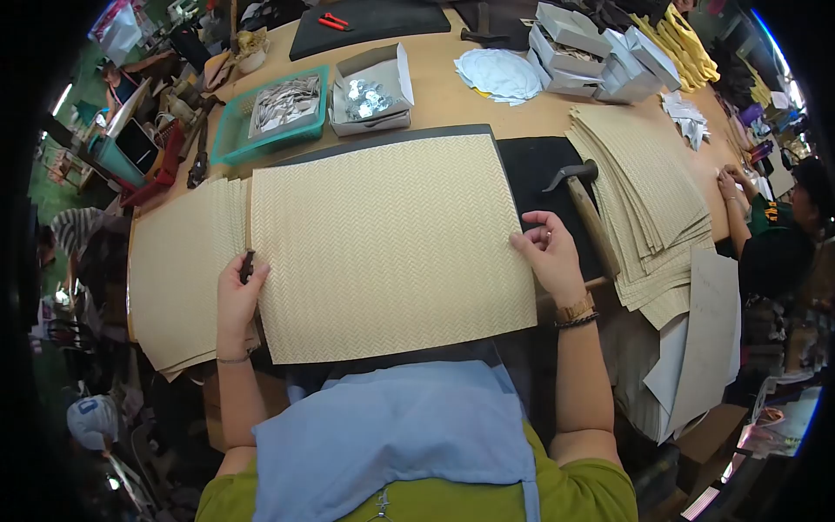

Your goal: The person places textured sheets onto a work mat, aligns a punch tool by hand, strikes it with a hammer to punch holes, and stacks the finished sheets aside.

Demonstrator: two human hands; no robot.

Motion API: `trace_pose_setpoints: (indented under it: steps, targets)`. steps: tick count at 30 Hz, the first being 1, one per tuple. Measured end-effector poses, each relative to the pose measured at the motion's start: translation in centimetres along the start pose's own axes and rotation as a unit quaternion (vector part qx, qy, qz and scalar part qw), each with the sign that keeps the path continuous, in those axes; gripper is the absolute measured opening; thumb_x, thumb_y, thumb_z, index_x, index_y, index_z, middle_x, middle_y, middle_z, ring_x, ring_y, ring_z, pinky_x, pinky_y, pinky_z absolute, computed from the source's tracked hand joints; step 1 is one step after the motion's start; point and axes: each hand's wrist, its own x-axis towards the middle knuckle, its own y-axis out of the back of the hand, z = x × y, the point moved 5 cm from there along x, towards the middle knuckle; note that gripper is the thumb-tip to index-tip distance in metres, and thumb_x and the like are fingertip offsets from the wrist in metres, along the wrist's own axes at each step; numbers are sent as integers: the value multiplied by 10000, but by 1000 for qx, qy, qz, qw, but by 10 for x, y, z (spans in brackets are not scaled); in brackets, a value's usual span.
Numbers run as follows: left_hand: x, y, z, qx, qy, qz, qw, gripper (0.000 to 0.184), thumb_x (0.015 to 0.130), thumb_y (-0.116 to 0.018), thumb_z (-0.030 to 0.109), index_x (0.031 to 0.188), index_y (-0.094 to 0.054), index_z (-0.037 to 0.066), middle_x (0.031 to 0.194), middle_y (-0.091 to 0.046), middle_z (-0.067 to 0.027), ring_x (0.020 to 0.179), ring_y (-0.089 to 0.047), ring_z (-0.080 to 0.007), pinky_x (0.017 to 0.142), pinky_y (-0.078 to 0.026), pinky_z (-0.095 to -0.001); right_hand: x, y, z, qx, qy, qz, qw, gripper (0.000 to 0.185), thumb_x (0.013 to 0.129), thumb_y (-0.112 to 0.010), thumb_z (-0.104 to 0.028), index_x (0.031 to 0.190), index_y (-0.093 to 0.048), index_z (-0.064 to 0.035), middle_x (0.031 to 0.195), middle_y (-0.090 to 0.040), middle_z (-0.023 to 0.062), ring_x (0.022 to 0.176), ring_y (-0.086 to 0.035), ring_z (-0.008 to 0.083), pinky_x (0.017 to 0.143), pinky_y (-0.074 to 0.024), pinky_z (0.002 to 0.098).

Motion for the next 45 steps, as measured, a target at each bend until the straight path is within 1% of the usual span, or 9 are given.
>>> trace_pose_setpoints:
  steps: [2,8,23,27,28,31,34,38,45]
  targets:
    - [-3,5,-5,9,25,0,1000,260,844,-681,115,1036,-613,-46,763,-554,35,657,-451,-51,630,-416,-204,-3,-10,-3,12,8,-9,1000,329,806,-700,-67,1086,-537,-10,771,-562,-26,626,-465,10,580,-401,155]
    - [-10,6,-1,7,18,10,1000,174,842,-692,121,925,-610,-8,740,-538,44,650,-448,-39,600,-394,-187,-5,-13,-4,20,34,24,999,306,797,-699,-51,1063,-551,-14,755,-544,-39,605,-440,3,542,-374,144]
    - [-11,14,-6,19,47,19,999,226,834,-705,161,967,-607,7,704,-513,45,626,-452,-36,569,-384,-193,-2,-11,4,-39,90,53,994,269,803,-698,-57,1046,-585,-30,740,-509,-58,616,-414,0,532,-340,151]
    - [-3,28,6,-33,14,52,998,163,913,-599,163,971,-615,12,727,-508,46,652,-414,-10,543,-337,-182,-2,-5,14,-18,118,88,989,201,851,-681,-104,1023,-601,-38,763,-538,-56,659,-462,12,587,-372,154]
    - [-2,32,2,-100,66,12,993,217,943,-542,166,1108,-573,28,754,-492,61,591,-396,-10,518,-319,-170,0,-2,19,-7,127,98,987,188,862,-673,-114,1018,-601,-35,776,-549,-48,674,-476,19,604,-386,157]
    - [2,26,13,-184,63,-34,980,266,957,-511,145,1195,-521,27,836,-516,32,633,-445,-18,578,-397,-177,-3,0,22,-9,131,108,985,167,884,-658,-134,999,-602,-28,808,-573,-32,709,-502,33,638,-415,170]
    - [4,3,22,-238,32,10,971,280,957,-514,116,1221,-501,26,927,-554,3,745,-548,-47,709,-476,-202,-1,1,24,2,136,105,985,161,889,-653,-144,985,-605,-23,831,-585,-23,730,-512,38,651,-424,178]
    - [1,-23,28,-275,-54,21,960,290,933,-548,54,1218,-504,27,1051,-618,-58,962,-613,-151,859,-501,-260,-1,0,26,12,131,105,986,153,891,-651,-143,971,-608,-20,837,-589,-18,732,-515,42,656,-425,181]
    - [-6,-44,22,-194,-80,-28,977,292,920,-568,45,1207,-525,8,1058,-622,-71,964,-606,-129,847,-502,-262,-2,-1,23,20,151,101,983,126,895,-642,-120,956,-603,-17,823,-584,-28,714,-507,29,649,-423,175]
